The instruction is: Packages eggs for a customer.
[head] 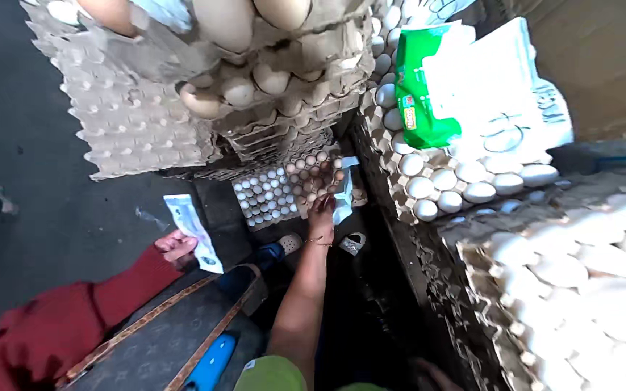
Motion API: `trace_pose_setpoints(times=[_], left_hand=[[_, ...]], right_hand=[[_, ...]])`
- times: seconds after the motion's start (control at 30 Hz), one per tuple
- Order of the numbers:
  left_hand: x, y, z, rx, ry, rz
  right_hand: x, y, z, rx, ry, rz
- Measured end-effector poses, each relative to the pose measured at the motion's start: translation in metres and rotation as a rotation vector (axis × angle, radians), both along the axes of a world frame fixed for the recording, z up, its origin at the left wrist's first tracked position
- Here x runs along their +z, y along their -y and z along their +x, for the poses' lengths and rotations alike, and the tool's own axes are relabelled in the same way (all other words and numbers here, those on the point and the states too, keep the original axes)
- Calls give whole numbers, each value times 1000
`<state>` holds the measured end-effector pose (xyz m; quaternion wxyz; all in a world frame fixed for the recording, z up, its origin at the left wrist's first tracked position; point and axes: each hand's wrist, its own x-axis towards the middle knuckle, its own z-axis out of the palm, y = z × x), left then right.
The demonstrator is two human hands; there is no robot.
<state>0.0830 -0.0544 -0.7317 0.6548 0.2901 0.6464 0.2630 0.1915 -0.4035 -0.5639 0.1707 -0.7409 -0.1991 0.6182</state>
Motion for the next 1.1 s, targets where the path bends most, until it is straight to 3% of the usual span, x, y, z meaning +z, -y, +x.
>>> trace_pose_setpoints(times=[0.07,0.17,0.3,0.37,0.43,0.53,0.63,0.73,0.8,0.87,0.97,1.1], left_hand=[[53,43,-12,22,349,-72],[133,100,-25,-182,733,-115],[209,150,-30,-705,960,127],[224,171,-35,-798,953,246],[234,190,-47,-815,769,305],[241,215,-53,-804,515,225],[244,230,-45,-1013,416,201],[267,230,-29,-1153,442,374],[282,231,-11,-1036,580,486],[299,239,10,-799,738,490],[325,245,33,-556,605,587],[337,248,45,-545,444,860]], right_hand=[[11,-9,-2,-69,-43,75],[25,-20,-3,-337,-262,225],[76,-44,1,-658,-453,495],[102,-49,5,-818,-373,707],[124,-43,11,-899,-172,829],[148,-19,23,-860,-10,952],[162,2,28,-765,17,1048],[174,19,34,-470,257,1071],[178,28,35,-309,432,1059],[180,38,33,-280,531,1015],[184,53,34,-298,682,968],[201,79,33,-91,818,765]])
